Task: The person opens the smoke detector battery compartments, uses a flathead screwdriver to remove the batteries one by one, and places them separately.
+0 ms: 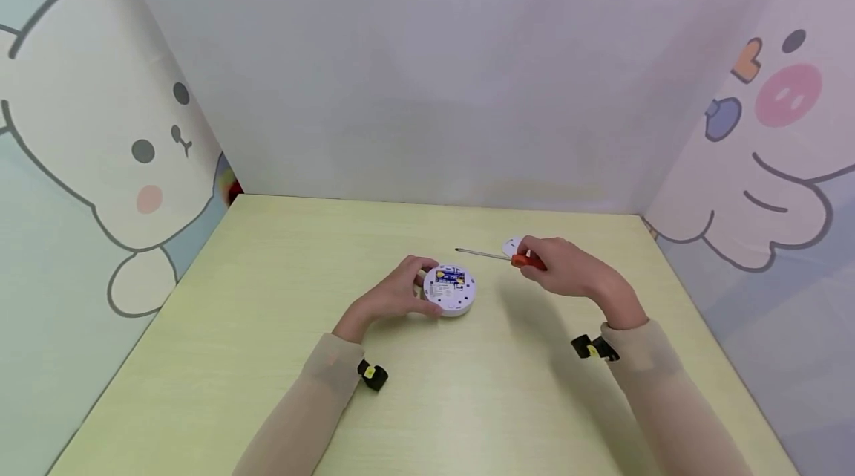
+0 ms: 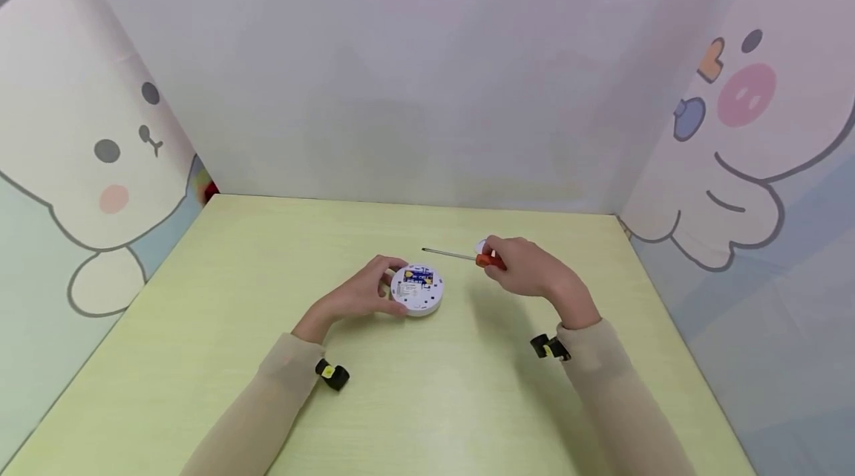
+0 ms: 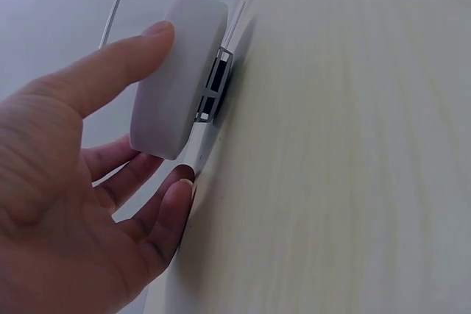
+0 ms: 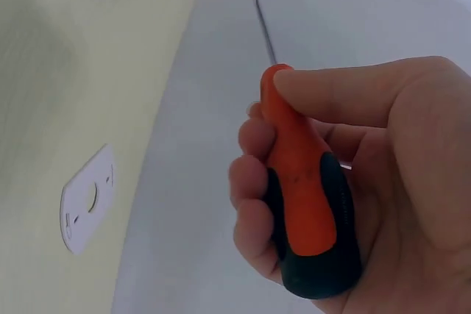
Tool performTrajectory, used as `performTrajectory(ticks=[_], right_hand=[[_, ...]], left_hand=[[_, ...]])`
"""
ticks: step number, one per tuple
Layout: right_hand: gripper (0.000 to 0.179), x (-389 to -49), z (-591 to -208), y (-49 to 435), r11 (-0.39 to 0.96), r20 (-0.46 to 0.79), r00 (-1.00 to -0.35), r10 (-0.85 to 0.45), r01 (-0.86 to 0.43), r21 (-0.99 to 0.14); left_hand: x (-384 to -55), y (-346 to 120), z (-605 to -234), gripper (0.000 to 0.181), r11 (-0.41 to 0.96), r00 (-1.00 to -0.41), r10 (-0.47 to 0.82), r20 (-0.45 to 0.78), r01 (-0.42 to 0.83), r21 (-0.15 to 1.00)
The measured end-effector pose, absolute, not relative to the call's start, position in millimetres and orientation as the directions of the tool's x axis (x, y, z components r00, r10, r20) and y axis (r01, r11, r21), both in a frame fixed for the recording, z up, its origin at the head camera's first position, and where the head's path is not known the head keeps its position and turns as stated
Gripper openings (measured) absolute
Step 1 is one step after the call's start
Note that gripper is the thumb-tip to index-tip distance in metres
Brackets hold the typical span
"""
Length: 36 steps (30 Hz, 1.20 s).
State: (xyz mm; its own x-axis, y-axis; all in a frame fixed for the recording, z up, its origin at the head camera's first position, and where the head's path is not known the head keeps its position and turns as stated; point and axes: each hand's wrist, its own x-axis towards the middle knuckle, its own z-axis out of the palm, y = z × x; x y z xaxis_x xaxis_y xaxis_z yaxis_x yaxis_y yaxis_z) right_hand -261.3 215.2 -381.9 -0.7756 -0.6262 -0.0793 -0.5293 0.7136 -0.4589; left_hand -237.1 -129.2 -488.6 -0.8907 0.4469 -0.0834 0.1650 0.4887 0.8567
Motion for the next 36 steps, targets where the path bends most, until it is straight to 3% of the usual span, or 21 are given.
performTrajectory(ticks=[5,18,25,36], right_hand=[[0.004,-265.0,-374.0,214.0,0.721,-0.056,-0.752,-0.657,-0.604,-0.339],[0.020,-269.3,-360.0,210.4,0.679,-0.114,-0.671,-0.733,-0.732,-0.059],[0.030,-272.6,-349.7,201.9,0.662,-0.150,-0.652,-0.743,-0.749,-0.021],[0.024,-275.7,-341.1,183.5,0.658,-0.237,-0.643,-0.728,-0.753,0.023]], left_hand=[[-239.4,-126.7,-489.7,0.090,0.486,-0.887,0.455,-0.080,0.171,0.857],[-241.3,-122.8,-491.1,0.090,0.490,-0.885,0.457,-0.088,0.168,0.856],[-242.4,-126.1,-491.6,0.090,0.496,-0.892,0.442,-0.091,0.159,0.854],[-242.1,-124.3,-492.8,0.090,0.492,-0.891,0.445,-0.086,0.163,0.855]])
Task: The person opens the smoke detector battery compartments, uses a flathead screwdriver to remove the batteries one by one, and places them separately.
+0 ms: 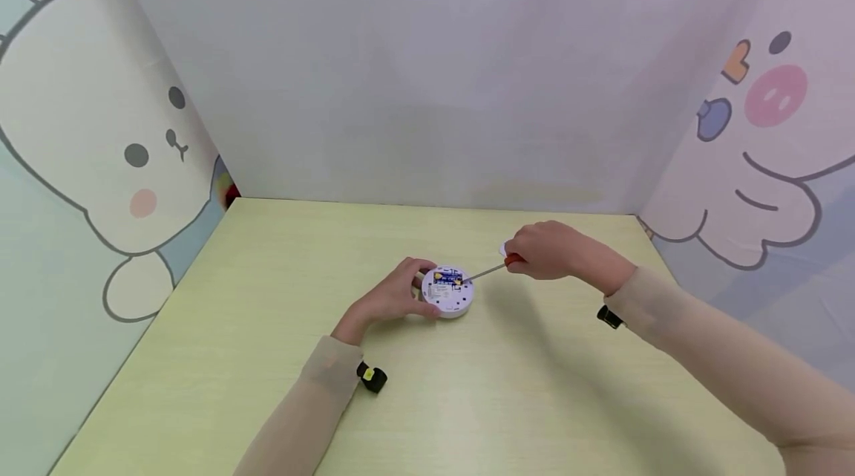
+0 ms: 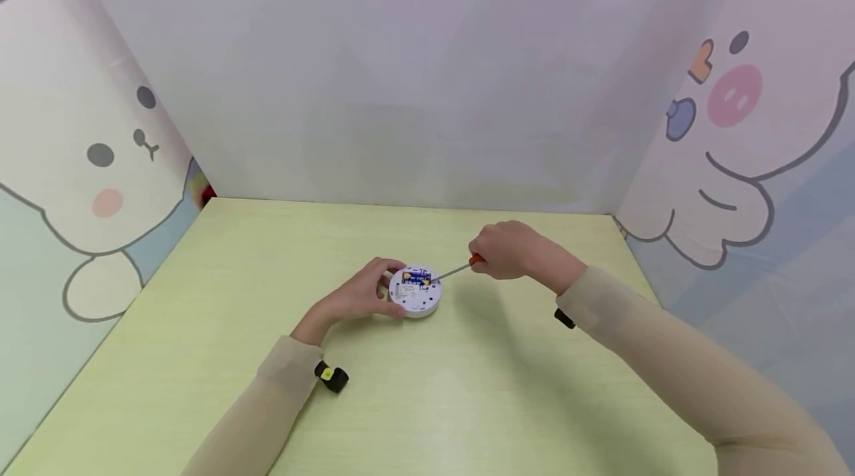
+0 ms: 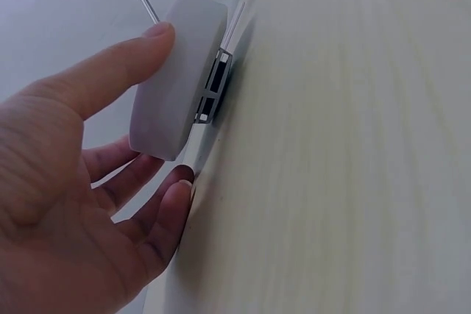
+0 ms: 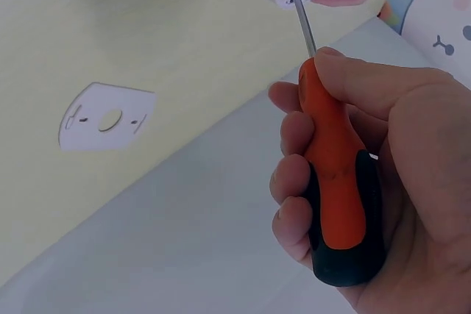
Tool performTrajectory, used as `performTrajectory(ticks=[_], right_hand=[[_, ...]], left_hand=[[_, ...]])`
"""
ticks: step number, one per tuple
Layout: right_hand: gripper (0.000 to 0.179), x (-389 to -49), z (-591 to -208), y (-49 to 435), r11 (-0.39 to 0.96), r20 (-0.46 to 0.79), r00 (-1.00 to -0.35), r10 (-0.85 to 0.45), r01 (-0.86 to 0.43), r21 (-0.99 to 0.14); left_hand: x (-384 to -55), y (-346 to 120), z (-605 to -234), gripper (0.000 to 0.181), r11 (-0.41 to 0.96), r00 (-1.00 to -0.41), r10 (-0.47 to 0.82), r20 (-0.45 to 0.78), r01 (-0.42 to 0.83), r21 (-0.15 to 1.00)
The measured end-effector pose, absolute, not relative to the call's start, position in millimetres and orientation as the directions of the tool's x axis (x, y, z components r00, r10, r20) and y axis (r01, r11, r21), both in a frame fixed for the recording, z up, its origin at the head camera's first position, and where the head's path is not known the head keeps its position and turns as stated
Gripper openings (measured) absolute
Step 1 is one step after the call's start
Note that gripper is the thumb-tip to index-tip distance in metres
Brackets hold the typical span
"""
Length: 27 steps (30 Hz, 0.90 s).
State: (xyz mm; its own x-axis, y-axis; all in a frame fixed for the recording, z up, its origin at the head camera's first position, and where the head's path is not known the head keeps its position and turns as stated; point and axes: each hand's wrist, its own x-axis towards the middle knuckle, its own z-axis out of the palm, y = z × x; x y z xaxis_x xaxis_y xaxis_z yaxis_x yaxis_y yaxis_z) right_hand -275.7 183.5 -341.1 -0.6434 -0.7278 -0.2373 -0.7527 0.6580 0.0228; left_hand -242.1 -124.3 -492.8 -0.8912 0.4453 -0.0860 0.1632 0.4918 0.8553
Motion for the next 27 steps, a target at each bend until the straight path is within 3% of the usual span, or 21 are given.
performTrajectory(ticks=[17,27], right_hand=[[0.026,-269.6,-319.3,131.5,0.561,-0.297,-0.662,-0.689,-0.745,0.359],[0.025,-266.4,-313.6,108.9,0.539,-0.309,-0.674,-0.672,-0.730,0.420]], left_hand=[[-239.6,-120.7,-487.9,0.087,0.466,-0.894,0.440,-0.082,0.149,0.872],[-239.0,-119.9,-488.4,0.083,0.466,-0.898,0.434,-0.071,0.157,0.871]])
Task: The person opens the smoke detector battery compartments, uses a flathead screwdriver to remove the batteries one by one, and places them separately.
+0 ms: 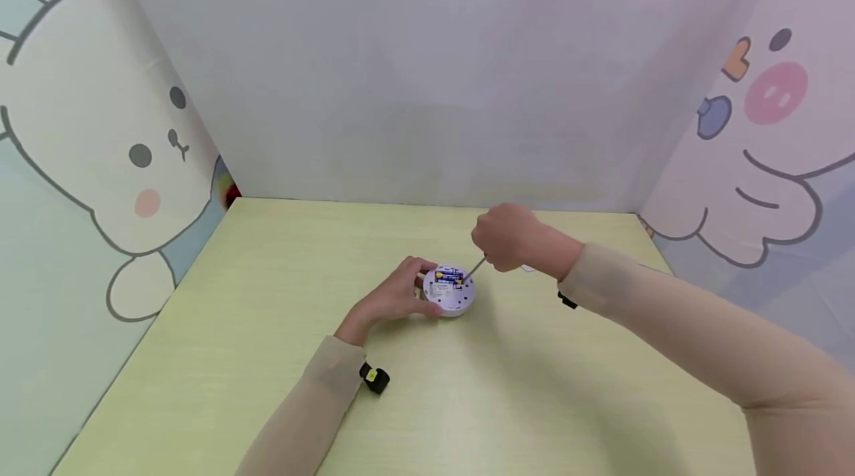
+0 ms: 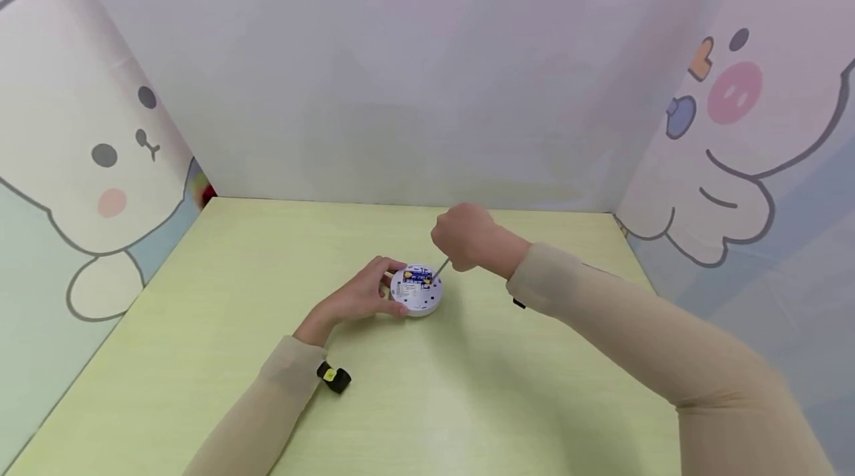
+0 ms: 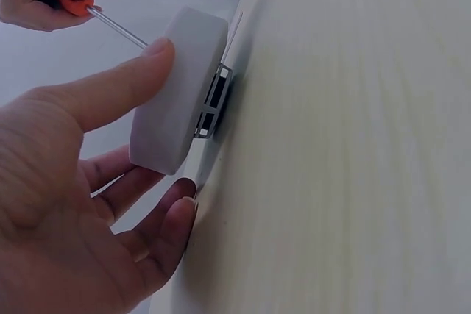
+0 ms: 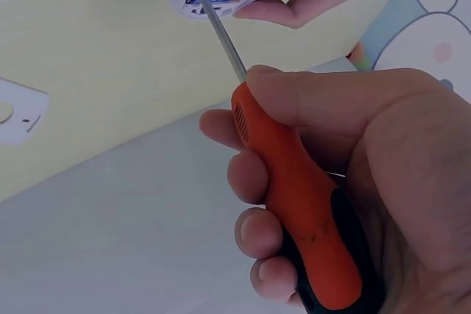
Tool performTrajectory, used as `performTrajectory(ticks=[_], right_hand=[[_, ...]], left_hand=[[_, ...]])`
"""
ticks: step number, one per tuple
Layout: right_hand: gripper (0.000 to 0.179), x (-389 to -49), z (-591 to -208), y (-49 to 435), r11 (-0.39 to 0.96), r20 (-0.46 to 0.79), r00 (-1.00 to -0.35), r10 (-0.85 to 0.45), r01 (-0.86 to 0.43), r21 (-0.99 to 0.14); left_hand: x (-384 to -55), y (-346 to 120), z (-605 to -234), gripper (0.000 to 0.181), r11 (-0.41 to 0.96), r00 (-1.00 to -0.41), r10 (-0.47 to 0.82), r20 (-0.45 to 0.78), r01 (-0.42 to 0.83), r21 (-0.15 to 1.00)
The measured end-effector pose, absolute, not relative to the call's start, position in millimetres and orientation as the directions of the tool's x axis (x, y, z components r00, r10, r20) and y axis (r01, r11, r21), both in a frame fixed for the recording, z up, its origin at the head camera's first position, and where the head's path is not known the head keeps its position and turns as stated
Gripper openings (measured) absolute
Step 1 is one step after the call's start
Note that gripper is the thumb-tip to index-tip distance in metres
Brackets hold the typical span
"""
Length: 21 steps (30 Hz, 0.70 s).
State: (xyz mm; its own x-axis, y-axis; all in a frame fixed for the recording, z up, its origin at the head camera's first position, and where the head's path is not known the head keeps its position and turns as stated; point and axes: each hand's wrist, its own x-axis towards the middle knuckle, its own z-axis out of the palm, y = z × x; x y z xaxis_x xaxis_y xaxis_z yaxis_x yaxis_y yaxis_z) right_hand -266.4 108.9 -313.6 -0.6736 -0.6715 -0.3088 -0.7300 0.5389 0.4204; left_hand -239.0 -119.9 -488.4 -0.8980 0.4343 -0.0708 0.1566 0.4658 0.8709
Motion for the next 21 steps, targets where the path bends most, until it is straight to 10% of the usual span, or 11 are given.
performTrajectory(ticks=[21], right_hand=[[0.026,-278.0,-328.0,144.8,0.575,-0.271,-0.656,-0.705,-0.752,0.322]], left_hand=[[-235.8,-117.2,-483.3,0.079,0.479,-0.892,0.439,-0.109,0.130,0.868]])
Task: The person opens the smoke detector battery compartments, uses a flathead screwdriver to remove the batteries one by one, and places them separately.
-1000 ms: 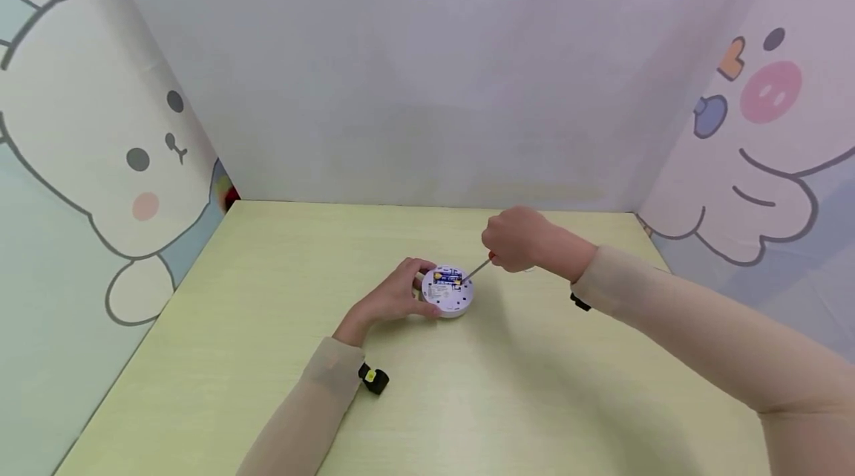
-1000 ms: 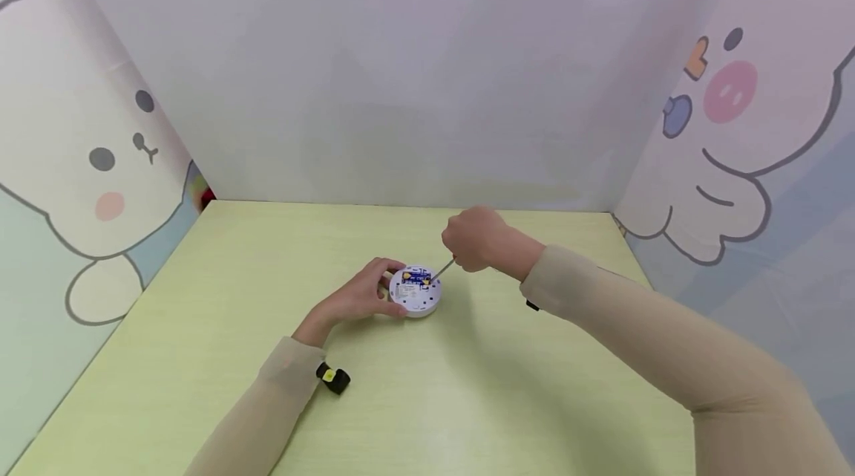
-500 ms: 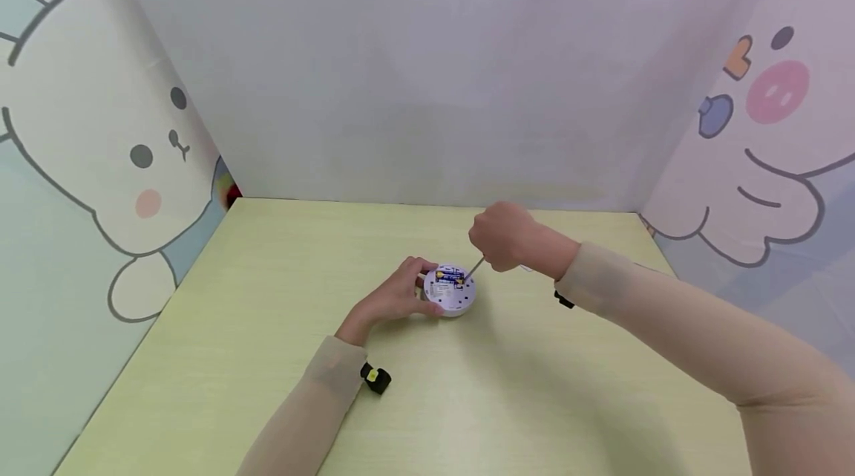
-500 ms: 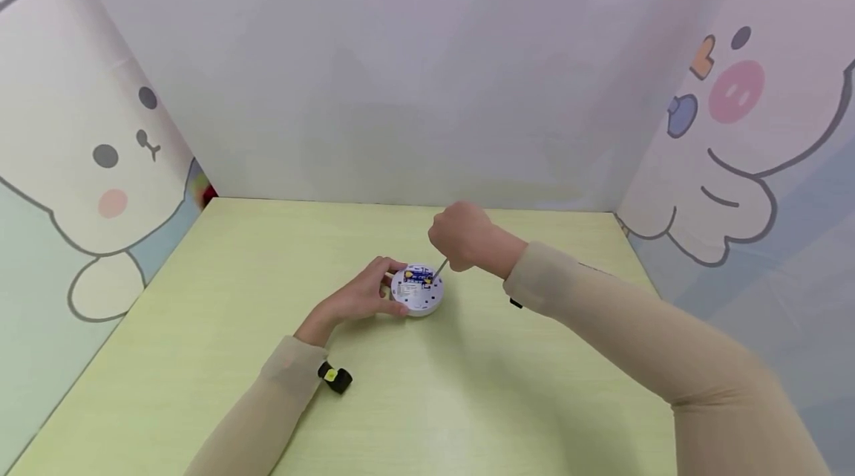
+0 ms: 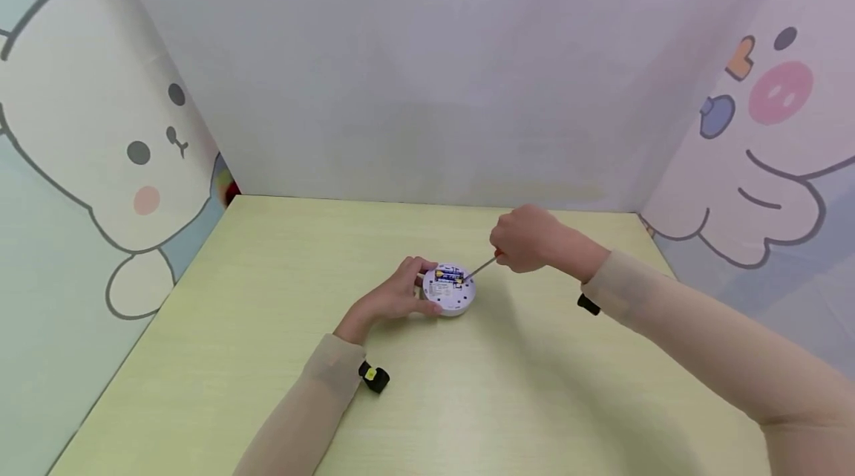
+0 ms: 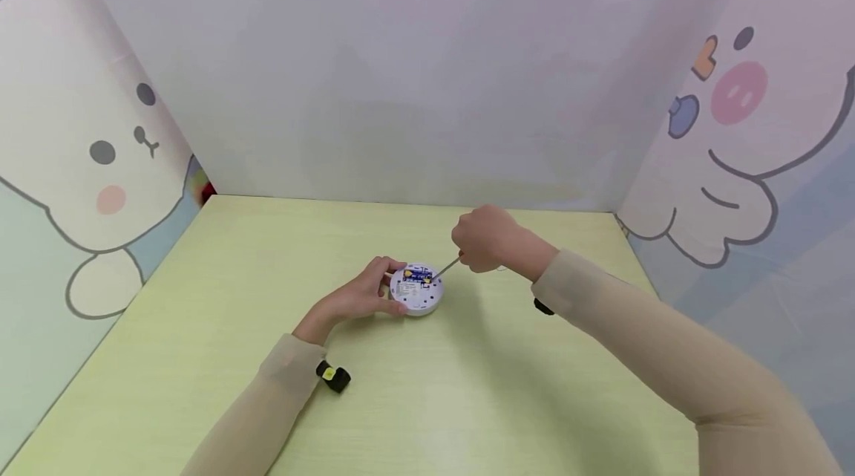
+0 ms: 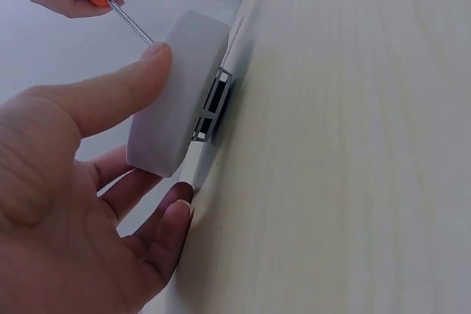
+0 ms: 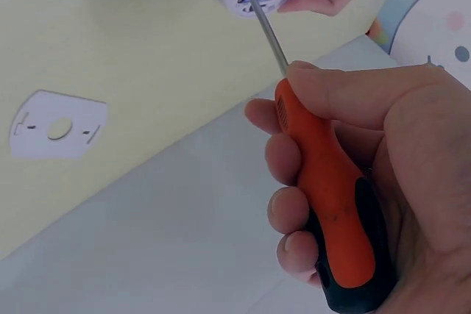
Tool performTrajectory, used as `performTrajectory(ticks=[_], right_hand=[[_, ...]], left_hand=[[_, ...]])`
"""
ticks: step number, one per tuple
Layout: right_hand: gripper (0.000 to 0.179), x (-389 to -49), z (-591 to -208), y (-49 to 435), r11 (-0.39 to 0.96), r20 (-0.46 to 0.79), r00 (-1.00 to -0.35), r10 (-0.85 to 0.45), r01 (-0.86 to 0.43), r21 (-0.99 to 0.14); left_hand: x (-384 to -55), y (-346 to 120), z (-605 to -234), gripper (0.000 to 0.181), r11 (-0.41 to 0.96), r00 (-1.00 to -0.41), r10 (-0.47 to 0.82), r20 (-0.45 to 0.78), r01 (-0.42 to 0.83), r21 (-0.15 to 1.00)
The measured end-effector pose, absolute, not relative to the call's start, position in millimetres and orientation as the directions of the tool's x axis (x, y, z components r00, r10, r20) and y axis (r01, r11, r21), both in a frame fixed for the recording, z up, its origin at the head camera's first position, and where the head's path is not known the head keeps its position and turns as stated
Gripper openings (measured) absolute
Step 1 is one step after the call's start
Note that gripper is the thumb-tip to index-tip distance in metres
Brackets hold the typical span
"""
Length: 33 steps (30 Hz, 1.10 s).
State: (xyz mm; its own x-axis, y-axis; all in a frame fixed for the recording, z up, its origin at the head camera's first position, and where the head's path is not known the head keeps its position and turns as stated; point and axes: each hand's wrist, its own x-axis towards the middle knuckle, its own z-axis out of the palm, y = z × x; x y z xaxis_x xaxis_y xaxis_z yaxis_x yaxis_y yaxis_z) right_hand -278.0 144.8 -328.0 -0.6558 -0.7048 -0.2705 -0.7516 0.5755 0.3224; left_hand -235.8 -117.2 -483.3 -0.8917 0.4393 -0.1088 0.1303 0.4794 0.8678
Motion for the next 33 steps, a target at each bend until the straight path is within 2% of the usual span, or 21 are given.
performTrajectory(ticks=[9,17,33], right_hand=[[0.020,-279.2,-342.3,171.5,0.650,-0.204,-0.664,-0.720,-0.747,0.140],[0.028,-283.7,-365.0,196.9,0.681,-0.180,-0.668,-0.722,-0.732,-0.015],[0.032,-294.2,-420.2,233.3,0.575,-0.050,-0.590,-0.806,-0.760,-0.302]], left_hand=[[-236.0,-116.9,-482.7,0.079,0.495,-0.895,0.430,-0.118,0.124,0.860],[-237.1,-116.8,-482.9,0.079,0.498,-0.895,0.431,-0.117,0.128,0.858],[-237.7,-118.1,-486.9,0.078,0.496,-0.900,0.419,-0.121,0.115,0.861]])
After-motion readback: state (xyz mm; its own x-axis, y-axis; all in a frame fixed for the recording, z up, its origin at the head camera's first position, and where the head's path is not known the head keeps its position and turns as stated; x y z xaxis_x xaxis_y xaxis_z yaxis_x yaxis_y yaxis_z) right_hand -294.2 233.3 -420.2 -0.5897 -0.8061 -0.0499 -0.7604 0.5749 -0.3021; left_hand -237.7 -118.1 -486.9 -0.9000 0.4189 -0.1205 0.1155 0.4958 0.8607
